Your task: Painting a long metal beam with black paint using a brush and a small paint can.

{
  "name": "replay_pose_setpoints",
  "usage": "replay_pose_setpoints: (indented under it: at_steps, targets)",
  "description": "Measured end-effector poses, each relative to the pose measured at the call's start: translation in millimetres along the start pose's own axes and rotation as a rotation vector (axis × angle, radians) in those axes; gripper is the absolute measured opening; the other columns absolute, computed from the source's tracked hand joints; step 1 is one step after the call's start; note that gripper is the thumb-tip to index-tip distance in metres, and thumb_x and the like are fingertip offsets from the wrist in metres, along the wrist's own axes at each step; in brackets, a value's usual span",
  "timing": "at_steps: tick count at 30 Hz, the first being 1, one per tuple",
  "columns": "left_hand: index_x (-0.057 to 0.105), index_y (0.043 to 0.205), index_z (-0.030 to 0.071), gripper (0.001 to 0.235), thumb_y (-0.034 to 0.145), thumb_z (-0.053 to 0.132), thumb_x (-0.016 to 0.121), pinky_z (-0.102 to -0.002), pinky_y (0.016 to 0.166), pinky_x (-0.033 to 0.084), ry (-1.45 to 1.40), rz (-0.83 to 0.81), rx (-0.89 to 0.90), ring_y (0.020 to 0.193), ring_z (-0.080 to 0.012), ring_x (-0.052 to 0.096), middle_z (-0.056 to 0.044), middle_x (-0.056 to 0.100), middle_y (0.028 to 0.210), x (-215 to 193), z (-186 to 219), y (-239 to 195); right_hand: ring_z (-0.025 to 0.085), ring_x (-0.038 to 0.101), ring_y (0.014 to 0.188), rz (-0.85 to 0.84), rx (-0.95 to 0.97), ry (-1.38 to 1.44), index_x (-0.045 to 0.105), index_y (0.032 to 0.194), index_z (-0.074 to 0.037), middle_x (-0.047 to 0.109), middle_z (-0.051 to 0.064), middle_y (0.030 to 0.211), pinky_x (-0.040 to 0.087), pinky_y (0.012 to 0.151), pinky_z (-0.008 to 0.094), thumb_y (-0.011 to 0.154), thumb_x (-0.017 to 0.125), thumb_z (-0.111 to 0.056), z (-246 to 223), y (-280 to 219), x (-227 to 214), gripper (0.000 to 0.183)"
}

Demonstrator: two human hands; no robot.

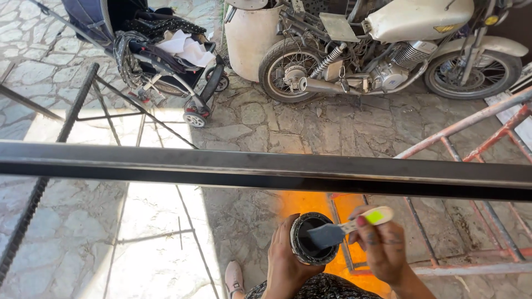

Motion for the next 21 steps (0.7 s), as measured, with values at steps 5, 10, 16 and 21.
replay_pose_setpoints:
  at_steps: [5,10,16,21]
  targets:
    - [0.044,0.145,0.012,0.106,0.053,0.022,0.097,-0.047,0.102,0.047,-0.014,0.059,0.071,0.125,-0.0329,0.056,-0.011,0.059,0.135,12.2,9.5,-10.2,0.012,0.073,0.053,-0.377,-0.066,-0.315,0.068,0.097,-0.01,0.073,0.002,0.068,0.06,0.052,0.026,0.099,0.054,-0.032,-19.4,7.6,34.3,0.026]
    - [0.043,0.146,0.011,0.109,0.054,0.023,0.1,-0.051,0.105,0.044,0.027,0.065,0.054,0.131,-0.0336,0.051,-0.011,0.056,0.142,12.0,14.5,-16.1,0.014,0.071,0.05,-0.259,0.068,0.041,0.069,0.106,-0.003,0.074,0.01,0.065,0.046,0.039,0.021,0.102,0.055,-0.024,10.4,7.8,16.0,0.025]
    - [0.044,0.144,0.012,0.101,0.058,0.025,0.096,-0.051,0.102,0.045,0.058,0.063,0.095,0.124,-0.0345,0.054,-0.01,0.058,0.139,-8.5,25.8,-6.1,0.011,0.064,0.045,-0.087,0.041,0.067,0.067,0.106,0.0,0.07,0.012,0.06,0.04,0.04,0.022,0.103,0.054,-0.023,-5.0,22.7,9.2,0.027]
    - [0.046,0.14,0.011,0.099,0.055,0.024,0.096,-0.048,0.095,0.047,0.059,0.067,0.105,0.116,-0.0337,0.056,-0.01,0.06,0.13,-18.7,23.2,5.6,0.01,0.056,0.041,-0.122,0.052,0.147,0.067,0.103,0.0,0.069,0.012,0.056,0.04,0.039,0.021,0.104,0.053,-0.021,-7.9,14.4,41.9,0.025]
Point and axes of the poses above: each hand's wrist, its own y-axis towards the middle knuckle, its own x-axis out of the palm, z = x × y, the point moved 9 cm from there along y, towards the middle knuckle
